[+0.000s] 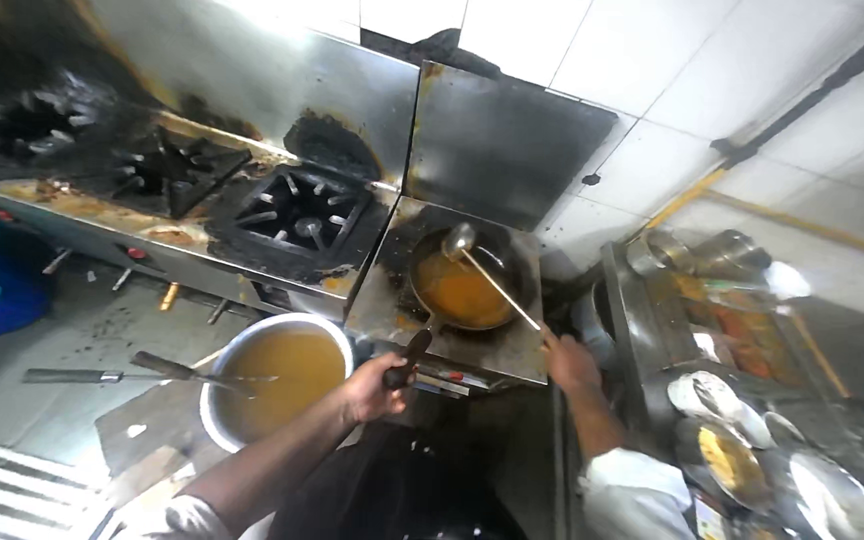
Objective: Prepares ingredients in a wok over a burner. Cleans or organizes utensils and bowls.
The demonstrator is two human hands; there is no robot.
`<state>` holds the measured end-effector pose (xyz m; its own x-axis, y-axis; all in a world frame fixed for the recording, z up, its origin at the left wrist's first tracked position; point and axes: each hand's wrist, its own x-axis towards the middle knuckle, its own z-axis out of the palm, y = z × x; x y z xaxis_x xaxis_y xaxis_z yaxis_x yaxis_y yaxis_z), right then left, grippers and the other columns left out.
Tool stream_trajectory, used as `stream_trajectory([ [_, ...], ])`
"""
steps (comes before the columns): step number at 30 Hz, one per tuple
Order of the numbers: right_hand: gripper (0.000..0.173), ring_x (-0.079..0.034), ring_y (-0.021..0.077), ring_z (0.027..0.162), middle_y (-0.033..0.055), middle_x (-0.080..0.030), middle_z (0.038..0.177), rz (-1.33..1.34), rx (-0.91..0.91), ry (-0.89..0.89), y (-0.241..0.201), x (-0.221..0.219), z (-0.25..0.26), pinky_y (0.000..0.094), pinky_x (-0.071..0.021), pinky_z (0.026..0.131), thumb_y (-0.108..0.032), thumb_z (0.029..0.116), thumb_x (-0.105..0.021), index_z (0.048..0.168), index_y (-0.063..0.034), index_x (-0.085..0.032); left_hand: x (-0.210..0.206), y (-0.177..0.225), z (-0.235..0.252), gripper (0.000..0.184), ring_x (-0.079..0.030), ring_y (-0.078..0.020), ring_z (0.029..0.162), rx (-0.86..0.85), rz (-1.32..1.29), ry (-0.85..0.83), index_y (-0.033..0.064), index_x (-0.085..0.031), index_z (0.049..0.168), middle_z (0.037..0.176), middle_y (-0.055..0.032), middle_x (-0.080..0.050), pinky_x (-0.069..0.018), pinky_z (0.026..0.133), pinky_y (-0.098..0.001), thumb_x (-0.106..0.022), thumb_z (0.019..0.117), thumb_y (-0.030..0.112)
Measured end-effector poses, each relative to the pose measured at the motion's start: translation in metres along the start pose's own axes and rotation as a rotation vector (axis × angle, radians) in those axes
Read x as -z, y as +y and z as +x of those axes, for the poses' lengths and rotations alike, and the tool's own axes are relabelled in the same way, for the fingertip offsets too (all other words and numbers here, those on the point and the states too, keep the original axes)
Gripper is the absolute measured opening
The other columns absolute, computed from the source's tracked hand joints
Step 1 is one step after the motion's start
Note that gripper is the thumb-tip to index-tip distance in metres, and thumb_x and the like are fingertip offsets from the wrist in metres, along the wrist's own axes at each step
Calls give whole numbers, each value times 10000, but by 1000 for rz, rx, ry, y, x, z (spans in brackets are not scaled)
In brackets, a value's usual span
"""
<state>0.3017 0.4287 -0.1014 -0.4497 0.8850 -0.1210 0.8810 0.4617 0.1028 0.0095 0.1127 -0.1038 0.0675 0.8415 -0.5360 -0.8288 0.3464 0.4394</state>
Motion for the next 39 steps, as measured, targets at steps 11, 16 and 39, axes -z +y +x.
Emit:
stream_trajectory([
  [11, 609, -603, 213, 634, 137, -652, 952, 1377, -192, -305, -102, -61, -79, 387, -539, 544, -367, 1089, -485, 1633, -233, -245, -7, -11, 7, 259, -631, -183, 639, -15, 2, 24, 104, -554, 1229, 956, -119, -653, -549, 518, -311, -474, 1004, 203],
  [16, 602, -675, 235, 788, 127, -693, 1116, 1135, 51, -321, -135, -72, -70, 446, -588, 676, -378, 1061, -536, 1613, -284, -316, -6, -19, 16, 241, -621, -153, 621, 24, -4, -4, 87, -583, 1147, 887, -97, -649, -524, 507, -272, -530, 973, 245],
  [39, 629, -596, 210, 586, 127, -672, 958, 1039, 31, -479, -27, -118, -72, 396, -537, 511, -401, 1062, -529, 1614, -196, -308, 28, -102, -59, 220, -559, -79, 594, -46, -39, -83, 172, -539, 1116, 854, -25, -578, -463, 472, -203, -542, 905, 234],
])
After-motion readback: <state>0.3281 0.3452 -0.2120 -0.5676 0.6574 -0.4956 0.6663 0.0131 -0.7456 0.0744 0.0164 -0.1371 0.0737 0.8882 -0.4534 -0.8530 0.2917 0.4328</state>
